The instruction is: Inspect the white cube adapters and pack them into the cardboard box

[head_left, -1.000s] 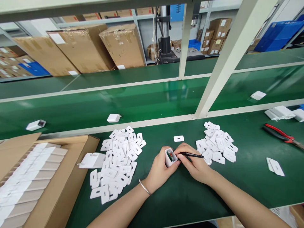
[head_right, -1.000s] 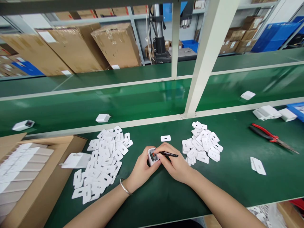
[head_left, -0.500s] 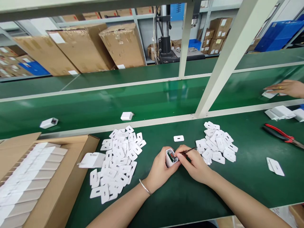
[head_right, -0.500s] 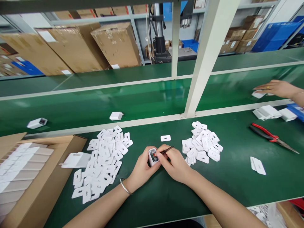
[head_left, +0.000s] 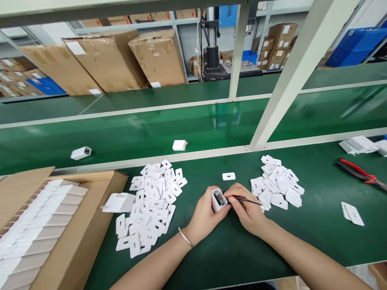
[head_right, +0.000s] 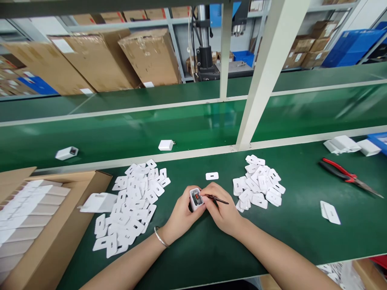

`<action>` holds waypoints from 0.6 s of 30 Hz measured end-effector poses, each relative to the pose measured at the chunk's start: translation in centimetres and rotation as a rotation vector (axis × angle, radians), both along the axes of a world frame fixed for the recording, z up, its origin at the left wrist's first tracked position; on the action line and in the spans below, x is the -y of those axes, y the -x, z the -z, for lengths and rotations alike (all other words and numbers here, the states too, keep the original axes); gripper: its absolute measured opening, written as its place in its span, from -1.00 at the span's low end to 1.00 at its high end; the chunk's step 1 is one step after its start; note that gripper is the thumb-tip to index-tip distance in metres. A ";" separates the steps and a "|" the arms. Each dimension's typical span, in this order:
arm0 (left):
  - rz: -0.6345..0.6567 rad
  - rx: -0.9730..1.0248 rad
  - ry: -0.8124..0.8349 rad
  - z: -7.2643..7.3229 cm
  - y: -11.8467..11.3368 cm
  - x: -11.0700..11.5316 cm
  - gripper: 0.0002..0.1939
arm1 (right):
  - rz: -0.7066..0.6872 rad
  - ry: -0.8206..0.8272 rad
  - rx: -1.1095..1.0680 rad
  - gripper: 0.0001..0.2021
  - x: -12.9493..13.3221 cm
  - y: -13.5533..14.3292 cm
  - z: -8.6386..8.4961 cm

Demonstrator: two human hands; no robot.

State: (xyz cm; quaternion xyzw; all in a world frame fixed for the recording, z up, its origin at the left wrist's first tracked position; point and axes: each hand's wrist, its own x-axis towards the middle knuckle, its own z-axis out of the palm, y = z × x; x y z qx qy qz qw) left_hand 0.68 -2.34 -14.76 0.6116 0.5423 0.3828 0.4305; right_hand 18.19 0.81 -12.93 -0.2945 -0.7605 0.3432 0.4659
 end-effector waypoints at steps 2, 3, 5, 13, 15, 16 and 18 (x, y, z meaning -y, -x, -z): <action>0.004 -0.005 -0.002 0.0 0.0 0.0 -0.70 | -0.016 -0.021 0.016 -0.84 0.0 0.0 0.0; 0.007 -0.006 -0.001 0.0 0.0 0.0 -0.70 | -0.022 -0.029 0.019 -0.84 0.0 0.0 -0.1; 0.008 -0.005 0.000 0.0 0.0 0.0 -0.70 | -0.027 -0.037 0.020 -0.84 0.0 0.0 -0.1; 0.002 0.001 -0.009 -0.3 0.0 0.0 -0.71 | -0.031 -0.008 0.031 -0.84 0.1 0.1 -0.3; 0.002 0.002 -0.005 -0.2 0.0 0.0 -0.71 | -0.027 -0.006 0.029 -0.84 0.1 0.0 -0.3; 0.001 0.005 -0.003 -0.2 0.0 0.0 -0.71 | -0.027 -0.005 0.029 -0.84 0.1 0.0 -0.3; -0.003 0.011 -0.002 -0.2 0.0 0.0 -0.71 | -0.028 -0.004 0.030 -0.84 0.1 0.0 -0.3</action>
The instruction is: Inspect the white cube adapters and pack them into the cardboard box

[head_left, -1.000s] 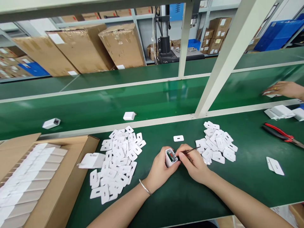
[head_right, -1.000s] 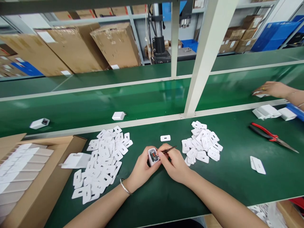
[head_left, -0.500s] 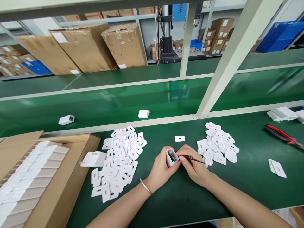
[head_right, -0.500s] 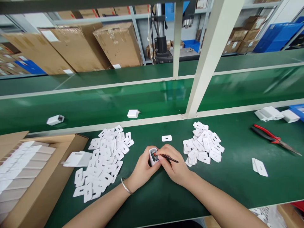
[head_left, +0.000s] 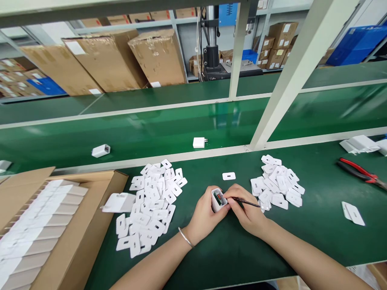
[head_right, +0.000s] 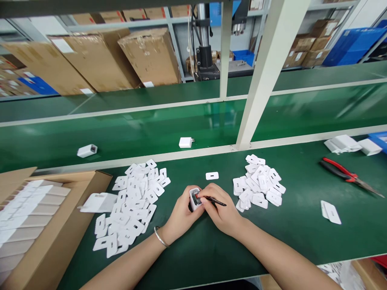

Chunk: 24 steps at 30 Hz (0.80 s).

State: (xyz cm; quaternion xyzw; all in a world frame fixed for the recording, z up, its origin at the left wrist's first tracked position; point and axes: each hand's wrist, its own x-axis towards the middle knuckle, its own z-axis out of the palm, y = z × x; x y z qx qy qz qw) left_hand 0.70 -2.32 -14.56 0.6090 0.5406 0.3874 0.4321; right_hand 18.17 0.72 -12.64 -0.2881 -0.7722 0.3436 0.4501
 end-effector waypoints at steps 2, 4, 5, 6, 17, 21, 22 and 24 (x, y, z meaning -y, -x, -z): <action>-0.001 0.000 0.000 0.0 0.0 0.0 -0.71 | -0.001 -0.003 0.001 -0.84 0.0 0.0 0.0; 0.003 -0.005 0.000 0.0 0.0 0.0 -0.71 | -0.002 -0.009 -0.003 -0.84 0.0 0.0 0.0; 0.006 -0.007 0.000 -0.1 0.0 0.0 -0.71 | -0.003 -0.011 -0.005 -0.84 0.0 0.0 0.0; 0.009 -0.007 0.002 -0.1 0.0 0.0 -0.71 | -0.004 -0.012 -0.005 -0.84 0.0 0.0 -0.1; 0.011 -0.003 0.011 0.0 0.0 -0.1 -0.70 | -0.019 -0.026 -0.006 -0.83 0.0 -0.1 -0.1; 0.013 0.003 0.002 0.0 0.0 0.0 -0.71 | -0.022 -0.064 -0.008 -0.83 -0.1 0.1 -0.2; 0.013 0.006 0.000 0.0 0.0 0.0 -0.71 | -0.024 -0.074 -0.011 -0.82 -0.1 0.1 -0.3; 0.013 0.008 0.002 0.0 0.1 0.0 -0.70 | -0.021 -0.088 -0.024 -0.82 -0.1 0.2 -0.2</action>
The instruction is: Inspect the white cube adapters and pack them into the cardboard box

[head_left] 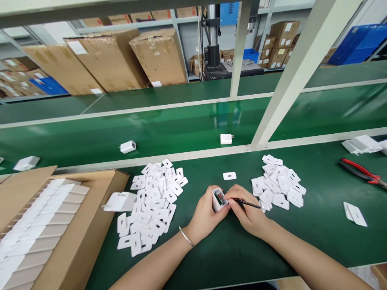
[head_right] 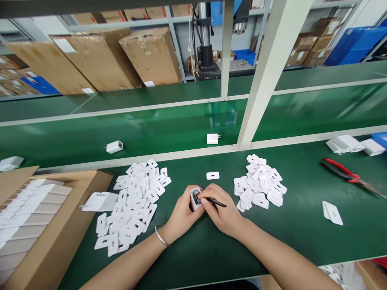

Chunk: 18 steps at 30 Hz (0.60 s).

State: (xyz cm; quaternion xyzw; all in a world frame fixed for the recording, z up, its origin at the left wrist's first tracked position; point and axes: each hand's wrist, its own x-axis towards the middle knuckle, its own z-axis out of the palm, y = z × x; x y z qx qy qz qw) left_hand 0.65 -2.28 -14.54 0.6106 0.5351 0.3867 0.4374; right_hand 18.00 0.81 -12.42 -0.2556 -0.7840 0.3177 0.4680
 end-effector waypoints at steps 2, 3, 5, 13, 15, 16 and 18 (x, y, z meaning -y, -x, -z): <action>0.002 -0.002 0.003 0.0 0.0 0.0 -0.70 | 0.005 -0.005 -0.009 -0.81 0.0 0.0 0.0; 0.002 -0.004 0.003 0.0 0.0 0.0 -0.70 | 0.006 -0.007 -0.011 -0.81 0.0 0.0 0.0; 0.003 -0.008 0.004 -0.1 0.0 0.0 -0.70 | 0.006 -0.006 -0.006 -0.80 0.0 0.0 0.0; -0.001 -0.013 -0.004 -0.1 -0.1 0.0 -0.71 | 0.007 -0.017 0.035 -0.82 0.1 0.0 -0.4; -0.001 -0.013 -0.006 -0.1 -0.1 0.0 -0.71 | 0.009 -0.023 0.035 -0.82 0.1 0.0 -0.5; -0.001 -0.013 -0.007 -0.1 -0.1 -0.1 -0.71 | 0.010 -0.024 0.036 -0.82 0.1 0.0 -0.5; -0.001 -0.014 -0.007 -0.1 -0.1 -0.1 -0.71 | 0.010 -0.025 0.039 -0.83 0.1 -0.1 -0.5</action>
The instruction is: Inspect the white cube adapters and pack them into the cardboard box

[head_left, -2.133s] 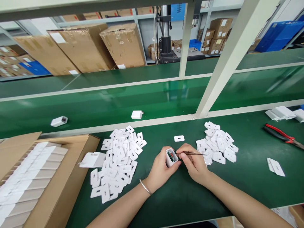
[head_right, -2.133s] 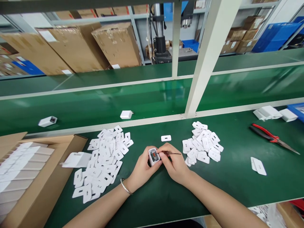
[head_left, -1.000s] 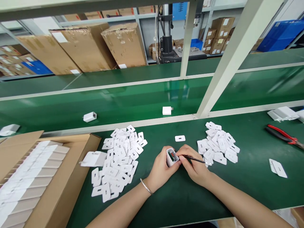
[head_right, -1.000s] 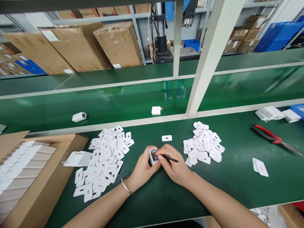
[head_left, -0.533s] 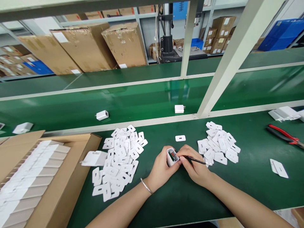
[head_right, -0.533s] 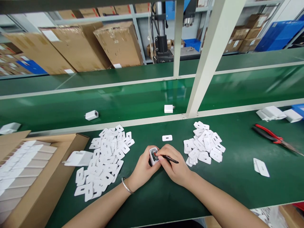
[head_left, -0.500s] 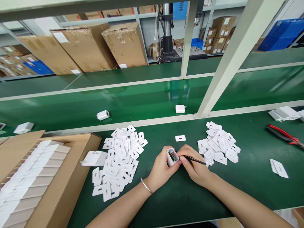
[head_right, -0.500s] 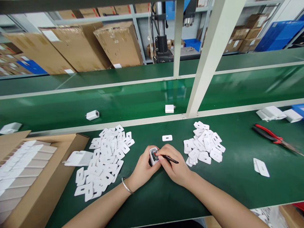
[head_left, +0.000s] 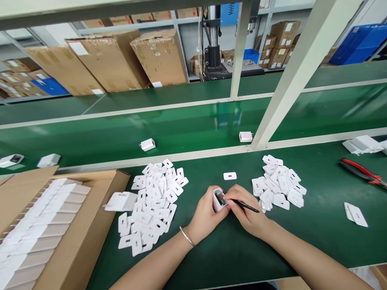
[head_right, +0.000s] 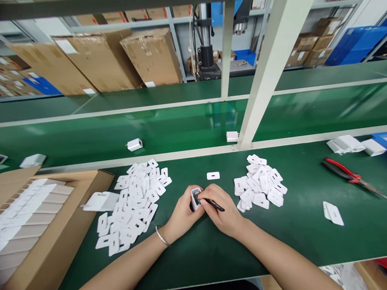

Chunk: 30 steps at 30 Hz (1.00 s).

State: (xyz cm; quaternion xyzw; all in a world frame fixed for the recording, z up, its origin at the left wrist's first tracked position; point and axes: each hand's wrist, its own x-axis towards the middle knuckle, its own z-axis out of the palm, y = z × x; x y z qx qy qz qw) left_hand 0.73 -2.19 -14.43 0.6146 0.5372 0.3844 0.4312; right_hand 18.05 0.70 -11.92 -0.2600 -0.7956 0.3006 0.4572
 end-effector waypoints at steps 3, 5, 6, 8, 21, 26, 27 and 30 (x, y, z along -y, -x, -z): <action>-0.002 -0.003 -0.003 -0.1 0.0 0.0 -0.72 | 0.001 0.001 0.009 -0.84 0.1 0.0 0.1; -0.006 -0.006 -0.004 -0.1 -0.1 0.0 -0.72 | 0.003 -0.001 0.014 -0.84 0.1 0.0 0.1; -0.008 -0.008 -0.004 -0.1 -0.1 0.1 -0.72 | 0.004 -0.004 0.015 -0.84 0.1 0.0 0.1; -0.008 -0.012 0.001 0.0 -0.1 0.1 -0.71 | 0.004 -0.011 0.012 -0.84 0.1 0.0 0.1; -0.041 -0.036 -0.028 0.2 -0.4 0.2 -0.73 | 0.004 -0.020 0.030 -0.85 0.2 0.0 0.1; -0.041 -0.037 -0.013 0.1 -0.4 0.1 -0.72 | 0.011 -0.019 0.032 -0.85 0.1 0.1 0.0; -0.040 -0.036 -0.007 0.0 -0.4 0.2 -0.72 | 0.013 -0.018 0.031 -0.85 0.1 0.1 0.0; -0.037 -0.033 0.017 -0.1 -0.3 0.2 -0.71 | 0.034 0.003 0.033 -0.83 0.1 0.0 0.1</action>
